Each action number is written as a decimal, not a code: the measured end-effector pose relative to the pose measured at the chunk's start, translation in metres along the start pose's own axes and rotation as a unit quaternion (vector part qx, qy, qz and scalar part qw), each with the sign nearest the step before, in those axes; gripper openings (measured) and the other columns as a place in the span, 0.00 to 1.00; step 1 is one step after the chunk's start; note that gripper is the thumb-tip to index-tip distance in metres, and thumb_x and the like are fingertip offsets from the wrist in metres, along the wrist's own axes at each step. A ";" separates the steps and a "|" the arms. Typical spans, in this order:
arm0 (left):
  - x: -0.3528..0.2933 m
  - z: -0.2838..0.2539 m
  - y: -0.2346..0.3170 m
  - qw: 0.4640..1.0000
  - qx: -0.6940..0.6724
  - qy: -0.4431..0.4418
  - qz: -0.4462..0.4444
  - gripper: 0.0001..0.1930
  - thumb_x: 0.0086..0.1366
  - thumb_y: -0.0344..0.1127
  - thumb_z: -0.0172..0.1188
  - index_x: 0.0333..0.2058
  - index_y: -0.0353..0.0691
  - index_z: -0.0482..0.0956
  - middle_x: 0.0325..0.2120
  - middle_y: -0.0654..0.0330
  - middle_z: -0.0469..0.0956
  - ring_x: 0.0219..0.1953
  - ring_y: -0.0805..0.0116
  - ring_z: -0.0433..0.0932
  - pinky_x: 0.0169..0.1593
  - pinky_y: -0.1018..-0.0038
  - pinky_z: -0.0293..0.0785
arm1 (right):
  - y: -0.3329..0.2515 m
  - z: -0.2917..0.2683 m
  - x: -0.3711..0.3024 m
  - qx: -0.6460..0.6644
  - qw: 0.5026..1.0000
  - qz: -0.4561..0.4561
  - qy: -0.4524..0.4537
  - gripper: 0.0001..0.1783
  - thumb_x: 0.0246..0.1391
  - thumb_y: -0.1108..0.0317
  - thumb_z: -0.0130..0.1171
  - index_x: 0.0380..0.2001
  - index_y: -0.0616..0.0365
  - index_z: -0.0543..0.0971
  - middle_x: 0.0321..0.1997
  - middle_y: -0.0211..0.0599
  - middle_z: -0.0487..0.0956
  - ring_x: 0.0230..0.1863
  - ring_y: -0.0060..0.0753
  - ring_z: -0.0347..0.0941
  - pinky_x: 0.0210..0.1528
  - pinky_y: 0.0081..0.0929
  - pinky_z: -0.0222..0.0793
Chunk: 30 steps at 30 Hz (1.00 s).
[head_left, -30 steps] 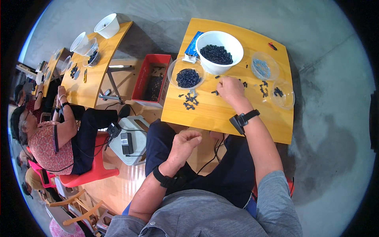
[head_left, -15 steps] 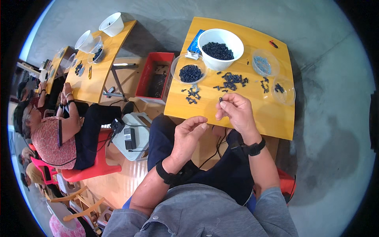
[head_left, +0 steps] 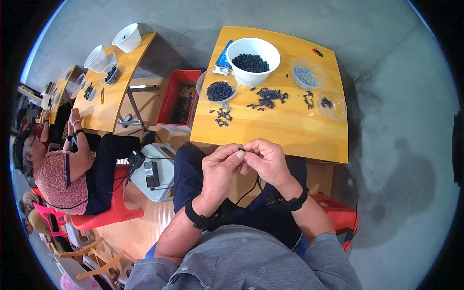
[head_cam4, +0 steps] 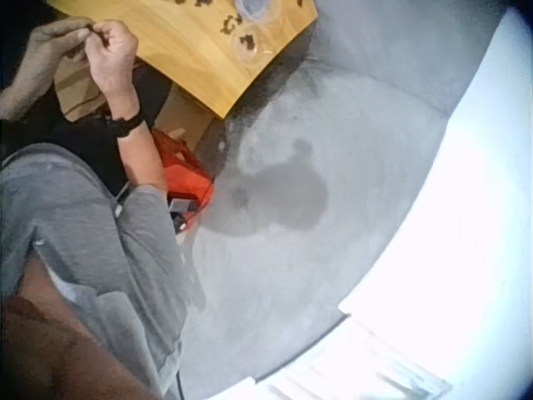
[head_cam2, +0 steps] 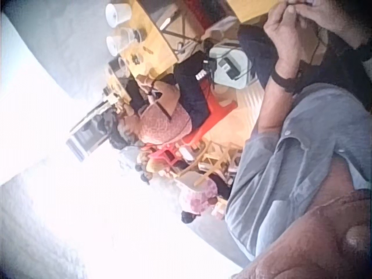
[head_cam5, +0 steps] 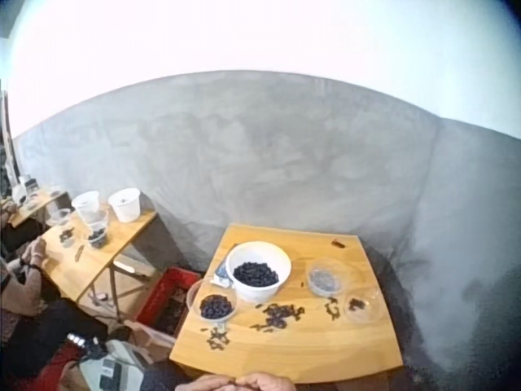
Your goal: The person picks up a black plastic piece and a metal pin, inserts the pin into the piece, and places the assembled unit on the table, repeating the process several times.
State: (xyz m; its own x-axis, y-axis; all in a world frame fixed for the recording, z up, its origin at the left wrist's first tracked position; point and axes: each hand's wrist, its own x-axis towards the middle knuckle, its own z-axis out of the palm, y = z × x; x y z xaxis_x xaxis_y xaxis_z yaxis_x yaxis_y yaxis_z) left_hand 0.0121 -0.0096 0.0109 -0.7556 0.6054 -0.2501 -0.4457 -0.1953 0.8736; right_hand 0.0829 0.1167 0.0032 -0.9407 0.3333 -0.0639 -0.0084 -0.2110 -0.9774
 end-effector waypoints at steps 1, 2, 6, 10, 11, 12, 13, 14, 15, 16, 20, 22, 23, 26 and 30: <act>-0.001 0.002 0.002 1.000 -0.024 0.009 -0.016 0.07 0.61 0.22 0.55 0.37 0.27 0.77 0.29 0.59 0.76 0.28 0.74 0.74 0.33 0.80 0.71 | -0.001 -0.001 0.000 -0.004 1.000 0.005 -0.005 0.04 0.57 0.78 0.51 0.35 0.68 0.73 0.26 0.37 0.78 0.25 0.23 0.76 0.27 0.19 0.74; -0.002 0.003 0.002 1.000 -0.025 0.007 -0.016 0.07 0.61 0.22 0.55 0.37 0.27 0.77 0.29 0.59 0.76 0.28 0.74 0.74 0.33 0.80 0.71 | -0.002 -0.001 0.000 -0.005 1.000 0.004 -0.004 0.04 0.57 0.78 0.51 0.35 0.68 0.73 0.26 0.37 0.78 0.25 0.23 0.76 0.27 0.19 0.74; 0.000 -0.005 0.000 1.000 -0.009 0.017 -0.017 0.07 0.64 0.26 0.53 0.38 0.32 0.78 0.30 0.61 0.78 0.26 0.79 0.72 0.32 0.81 0.69 | -0.005 -0.008 0.003 -0.007 0.999 0.027 -0.022 0.05 0.55 0.77 0.53 0.34 0.67 0.75 0.25 0.35 0.78 0.23 0.22 0.76 0.26 0.19 0.74; 0.003 -0.006 0.007 0.999 -0.008 -0.019 -0.033 0.05 0.66 0.29 0.50 0.36 0.36 0.74 0.29 0.59 0.78 0.23 0.77 0.72 0.29 0.81 0.69 | 0.016 -0.049 0.024 -0.093 0.990 0.047 0.093 0.06 0.54 0.74 0.54 0.32 0.66 0.76 0.24 0.33 0.78 0.20 0.21 0.74 0.25 0.18 0.72; 0.003 -0.008 0.007 0.999 -0.009 -0.018 -0.033 0.05 0.66 0.29 0.50 0.36 0.36 0.74 0.29 0.59 0.78 0.23 0.77 0.72 0.29 0.81 0.69 | 0.025 -0.063 0.032 -0.093 0.990 0.047 0.092 0.06 0.54 0.74 0.54 0.32 0.66 0.76 0.24 0.33 0.78 0.20 0.21 0.74 0.25 0.18 0.72; 0.004 -0.008 0.007 0.997 -0.025 -0.045 -0.060 0.04 0.67 0.29 0.49 0.36 0.37 0.72 0.29 0.59 0.78 0.22 0.76 0.72 0.28 0.81 0.69 | 0.033 -0.081 0.038 -0.169 0.974 0.053 0.139 0.06 0.53 0.73 0.54 0.32 0.66 0.77 0.24 0.35 0.78 0.20 0.24 0.75 0.26 0.21 0.72; 0.003 -0.009 0.007 0.993 -0.040 -0.069 -0.085 0.03 0.67 0.29 0.48 0.36 0.38 0.70 0.29 0.59 0.78 0.21 0.75 0.72 0.27 0.81 0.69 | 0.041 -0.096 0.044 -0.241 0.952 0.058 0.181 0.06 0.52 0.73 0.54 0.32 0.66 0.77 0.25 0.38 0.79 0.21 0.28 0.76 0.27 0.24 0.72; 0.003 -0.010 0.006 0.993 -0.041 -0.071 -0.085 0.03 0.67 0.29 0.48 0.36 0.38 0.70 0.29 0.59 0.78 0.21 0.75 0.72 0.27 0.81 0.69 | 0.051 -0.113 0.049 -0.242 0.951 0.058 0.183 0.06 0.52 0.73 0.54 0.32 0.66 0.77 0.25 0.38 0.79 0.21 0.28 0.76 0.27 0.24 0.72; 0.003 -0.011 0.004 0.990 -0.029 -0.100 -0.099 0.03 0.67 0.29 0.47 0.36 0.38 0.70 0.29 0.59 0.77 0.20 0.75 0.71 0.27 0.81 0.68 | 0.057 -0.127 0.052 -0.322 0.926 0.023 0.197 0.07 0.51 0.73 0.55 0.32 0.66 0.77 0.25 0.42 0.79 0.23 0.33 0.76 0.29 0.27 0.72; 0.003 -0.011 0.001 0.985 -0.016 -0.129 -0.113 0.03 0.67 0.28 0.47 0.37 0.39 0.70 0.29 0.59 0.77 0.20 0.75 0.71 0.26 0.81 0.68 | 0.065 -0.139 0.054 -0.398 0.893 -0.012 0.210 0.07 0.50 0.73 0.55 0.32 0.66 0.77 0.26 0.46 0.79 0.26 0.38 0.77 0.31 0.30 0.71; 0.006 -0.012 -0.010 0.985 0.018 -0.118 -0.126 0.04 0.67 0.29 0.48 0.37 0.38 0.71 0.25 0.62 0.76 0.19 0.76 0.71 0.25 0.81 0.68 | 0.055 -0.135 0.063 -0.391 0.898 0.013 0.199 0.09 0.48 0.73 0.55 0.33 0.65 0.77 0.29 0.51 0.78 0.32 0.47 0.77 0.36 0.34 0.71; 0.006 -0.009 -0.007 0.983 0.024 -0.109 -0.144 0.04 0.67 0.29 0.49 0.37 0.37 0.72 0.25 0.62 0.77 0.20 0.76 0.71 0.25 0.81 0.69 | 0.051 -0.129 0.071 -0.457 0.870 -0.048 0.182 0.09 0.48 0.73 0.54 0.34 0.64 0.78 0.32 0.51 0.79 0.36 0.49 0.76 0.39 0.36 0.70; 0.006 -0.008 -0.006 0.981 0.030 -0.100 -0.161 0.05 0.67 0.29 0.50 0.37 0.37 0.73 0.25 0.62 0.77 0.20 0.76 0.72 0.25 0.81 0.69 | 0.049 -0.126 0.075 -0.456 0.870 -0.047 0.182 0.09 0.48 0.73 0.54 0.34 0.64 0.78 0.32 0.51 0.79 0.36 0.49 0.76 0.39 0.36 0.70; 0.006 -0.007 -0.008 0.981 0.017 -0.097 -0.170 0.05 0.66 0.29 0.51 0.38 0.37 0.74 0.26 0.61 0.78 0.21 0.76 0.74 0.25 0.81 0.70 | 0.042 -0.118 0.089 -0.487 0.853 -0.064 0.175 0.11 0.48 0.73 0.53 0.36 0.63 0.77 0.35 0.53 0.78 0.38 0.53 0.74 0.42 0.40 0.69; 0.008 -0.014 -0.015 0.980 0.015 -0.102 -0.172 0.05 0.66 0.30 0.52 0.38 0.37 0.75 0.27 0.61 0.79 0.21 0.77 0.75 0.26 0.81 0.71 | 0.036 -0.113 0.106 -0.530 0.834 -0.063 0.138 0.13 0.49 0.72 0.52 0.39 0.61 0.77 0.35 0.53 0.77 0.39 0.55 0.73 0.42 0.43 0.69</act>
State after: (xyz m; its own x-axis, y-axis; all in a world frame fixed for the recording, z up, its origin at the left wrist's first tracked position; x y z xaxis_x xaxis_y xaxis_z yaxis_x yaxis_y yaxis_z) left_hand 0.0062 -0.0127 -0.0095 -0.4503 0.7738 -0.4454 -0.6405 0.0677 0.7650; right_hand 0.0208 0.2482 -0.0610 -0.8399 0.5208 0.1524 0.3405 0.7245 -0.5993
